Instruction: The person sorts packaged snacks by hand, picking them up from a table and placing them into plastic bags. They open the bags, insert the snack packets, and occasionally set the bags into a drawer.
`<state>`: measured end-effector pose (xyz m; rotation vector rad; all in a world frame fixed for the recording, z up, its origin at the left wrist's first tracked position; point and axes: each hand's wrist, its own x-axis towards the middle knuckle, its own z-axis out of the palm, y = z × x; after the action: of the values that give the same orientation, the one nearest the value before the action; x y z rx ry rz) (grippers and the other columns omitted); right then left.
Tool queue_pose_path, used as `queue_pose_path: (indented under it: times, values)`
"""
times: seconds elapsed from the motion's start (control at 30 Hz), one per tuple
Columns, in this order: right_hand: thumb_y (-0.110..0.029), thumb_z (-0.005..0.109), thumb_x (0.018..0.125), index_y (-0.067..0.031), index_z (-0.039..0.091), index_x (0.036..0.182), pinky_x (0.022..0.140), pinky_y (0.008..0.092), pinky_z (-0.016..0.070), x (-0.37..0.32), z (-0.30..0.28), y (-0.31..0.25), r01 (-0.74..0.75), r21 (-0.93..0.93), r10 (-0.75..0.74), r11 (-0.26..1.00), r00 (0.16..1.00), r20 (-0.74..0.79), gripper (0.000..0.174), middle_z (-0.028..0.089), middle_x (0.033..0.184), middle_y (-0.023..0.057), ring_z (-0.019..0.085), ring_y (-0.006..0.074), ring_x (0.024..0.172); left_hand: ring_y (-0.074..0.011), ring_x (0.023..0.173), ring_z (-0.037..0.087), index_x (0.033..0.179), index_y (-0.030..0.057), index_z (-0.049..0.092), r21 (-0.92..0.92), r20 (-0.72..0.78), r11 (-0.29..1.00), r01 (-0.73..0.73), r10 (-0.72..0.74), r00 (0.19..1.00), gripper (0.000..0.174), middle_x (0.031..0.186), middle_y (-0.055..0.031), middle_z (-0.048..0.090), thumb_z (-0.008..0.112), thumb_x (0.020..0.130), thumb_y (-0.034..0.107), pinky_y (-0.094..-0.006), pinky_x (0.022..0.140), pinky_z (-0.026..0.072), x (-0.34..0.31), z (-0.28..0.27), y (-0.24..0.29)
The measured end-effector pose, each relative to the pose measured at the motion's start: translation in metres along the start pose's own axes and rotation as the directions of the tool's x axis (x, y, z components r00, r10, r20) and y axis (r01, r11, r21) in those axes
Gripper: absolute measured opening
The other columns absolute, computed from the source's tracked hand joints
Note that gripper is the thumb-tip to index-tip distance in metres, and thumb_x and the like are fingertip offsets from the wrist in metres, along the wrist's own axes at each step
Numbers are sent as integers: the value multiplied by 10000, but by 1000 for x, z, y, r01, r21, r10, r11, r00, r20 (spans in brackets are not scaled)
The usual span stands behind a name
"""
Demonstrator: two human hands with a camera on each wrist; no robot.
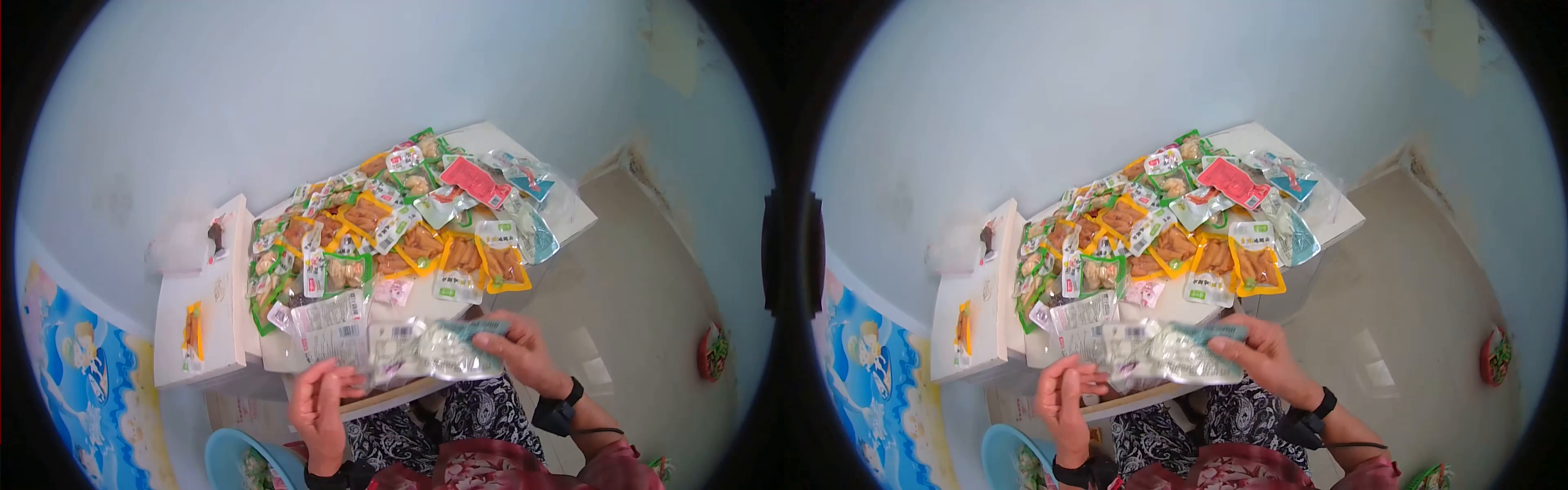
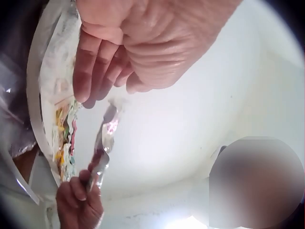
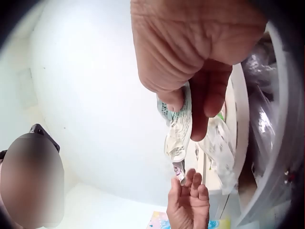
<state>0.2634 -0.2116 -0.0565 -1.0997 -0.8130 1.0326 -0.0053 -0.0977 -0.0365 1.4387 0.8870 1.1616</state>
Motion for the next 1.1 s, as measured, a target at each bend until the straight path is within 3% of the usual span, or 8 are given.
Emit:
queue_pose_path:
  times: [0.07, 0.3, 0.4, 0.5, 0.6, 0.67, 0.8, 1.1]
  values:
    - [-158, 686, 1015, 22, 664, 1158, 798, 214, 492, 12, -7, -3, 82, -64, -90, 995, 986, -141, 231, 672, 1002, -27, 586, 23, 913, -154, 849, 691, 1214, -43, 618, 92, -96, 989, -114, 123, 988, 219, 996, -128, 715, 542, 1066, 100, -274, 761, 561, 16, -6, -12]
    - [-160, 646, 1030, 24, 624, 1213, 816, 250, 518, 56, -43, -21, 275, -182, -317, 944, 906, -279, 260, 683, 1073, 11, 610, 53, 937, -82, 801, 560, 1202, -2, 645, 377, -286, 881, -286, 404, 869, 222, 956, -36, 647, 533, 1071, 138, -233, 709, 448, 65, -48, -81]
    - [-122, 618, 1027, 13, 609, 1242, 798, 259, 531, 76, -71, -27, 347, -195, -397, 917, 831, -389, 253, 681, 1076, 17, 616, 58, 920, -94, 849, 569, 1227, 2, 634, 378, -284, 887, -265, 384, 879, 238, 1017, -25, 627, 535, 1067, 149, -251, 726, 475, 70, -55, -86]
    - [-102, 612, 1013, 1, 602, 1254, 741, 263, 544, 94, -98, -39, 396, -170, -429, 902, 783, -450, 262, 687, 1078, 29, 634, 68, 888, -62, 794, 514, 1213, 23, 642, 308, -320, 921, -240, 338, 885, 229, 947, 11, 585, 539, 1068, 168, -222, 680, 433, 75, -58, -94]
    - [-95, 612, 1007, 4, 591, 1265, 702, 267, 555, 107, -117, -57, 421, -201, -461, 884, 719, -520, 277, 692, 1080, 46, 651, 85, 875, -32, 751, 446, 1191, 40, 649, 109, -388, 985, -135, 167, 906, 211, 892, 42, 532, 551, 1064, 177, -194, 634, 367, 75, -55, -97]
    - [-91, 613, 1002, 7, 584, 1272, 683, 265, 563, 118, -132, -64, 450, -229, -500, 863, 693, -520, 288, 693, 1075, 56, 663, 101, 875, -23, 736, 421, 1175, 45, 651, 98, -415, 985, -143, 171, 894, 203, 871, 52, 512, 555, 1064, 185, -185, 620, 338, 77, -55, -99]
    - [-87, 629, 987, 6, 556, 1308, 654, 265, 575, 141, -139, -79, 476, -219, -514, 852, 679, -524, 342, 676, 1067, 73, 676, 132, 853, -26, 712, 401, 1165, 40, 649, 176, -408, 975, -134, 196, 892, 202, 833, 56, 487, 555, 1070, 191, -196, 599, 310, 83, -59, -107]
    - [15, 647, 919, 64, 500, 1337, 669, 317, 657, 231, -145, -52, 358, -188, -404, 915, 789, -463, 446, 632, 1102, 157, 694, 215, 873, -36, 687, 390, 1083, 15, 677, 364, -366, 916, -170, 308, 878, 231, 772, 59, 453, 545, 1078, 205, -216, 590, 311, 99, -55, -107]
